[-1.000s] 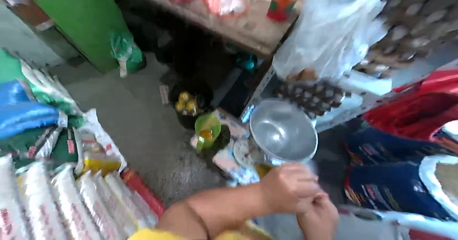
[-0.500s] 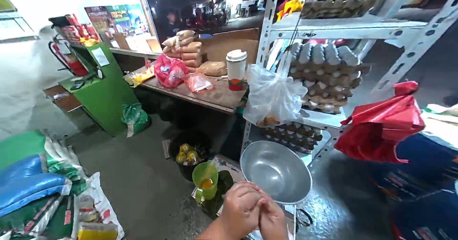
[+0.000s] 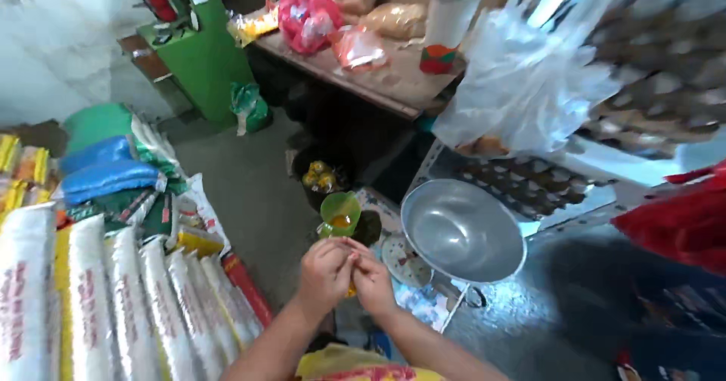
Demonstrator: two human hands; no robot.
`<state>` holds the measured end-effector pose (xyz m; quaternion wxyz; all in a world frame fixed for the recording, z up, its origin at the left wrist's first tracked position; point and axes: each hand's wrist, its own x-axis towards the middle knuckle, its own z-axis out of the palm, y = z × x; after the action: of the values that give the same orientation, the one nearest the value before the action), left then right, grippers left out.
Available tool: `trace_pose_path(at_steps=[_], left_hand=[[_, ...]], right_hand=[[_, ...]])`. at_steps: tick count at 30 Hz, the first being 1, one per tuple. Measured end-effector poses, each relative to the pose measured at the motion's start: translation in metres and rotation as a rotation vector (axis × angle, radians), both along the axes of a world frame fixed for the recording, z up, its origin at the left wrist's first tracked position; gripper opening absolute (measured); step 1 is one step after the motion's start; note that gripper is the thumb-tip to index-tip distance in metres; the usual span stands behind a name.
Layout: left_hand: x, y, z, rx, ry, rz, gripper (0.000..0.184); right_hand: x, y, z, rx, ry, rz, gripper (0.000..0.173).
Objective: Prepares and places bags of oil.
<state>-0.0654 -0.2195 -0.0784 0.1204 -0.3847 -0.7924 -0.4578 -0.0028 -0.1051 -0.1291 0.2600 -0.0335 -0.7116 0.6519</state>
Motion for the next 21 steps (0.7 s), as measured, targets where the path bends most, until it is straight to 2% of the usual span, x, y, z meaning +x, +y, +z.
trace_pose_path(at_steps=[2,6,8,12,15,17,19,21], left_hand=[[-0.017,-0.018,-0.015,0.024,0.028,0.038,0.022],[-0.065,-0.054,-0.030,-0.028,-0.132,0.062,0.022],[-0.101,-0.075,-0.039,-0.106,-0.220,0.071,0.023],[-0.195,-0.133,-0.068,-0.240,-0.364,0.091,0.041],[-0.264,-0.186,-0.095,-0.471,-0.627,0.108,0.044],[-0.301,-0.219,-0.127,-0.681,-0.801,0.126,0.045],[-0.323,-0.248,-0.168,-0.887,-0.920,0.178,0.044],[-0.329,-0.269,-0.206,-1.071,-1.013,0.195,0.046]], right_hand=[[-0.018,-0.016,-0.006,-0.049,-0.043,0.063,0.022],[-0.069,-0.049,-0.022,-0.164,-0.085,0.137,0.019],[-0.104,-0.066,-0.033,-0.193,-0.136,0.142,0.019],[-0.189,-0.100,-0.061,-0.271,-0.300,0.070,0.019],[-0.257,-0.119,-0.079,-0.352,-0.500,-0.069,0.019],[-0.304,-0.120,-0.093,-0.372,-0.634,-0.148,0.021],[-0.352,-0.111,-0.113,-0.436,-0.750,-0.213,0.027],[-0.396,-0.093,-0.140,-0.499,-0.768,-0.303,0.031]])
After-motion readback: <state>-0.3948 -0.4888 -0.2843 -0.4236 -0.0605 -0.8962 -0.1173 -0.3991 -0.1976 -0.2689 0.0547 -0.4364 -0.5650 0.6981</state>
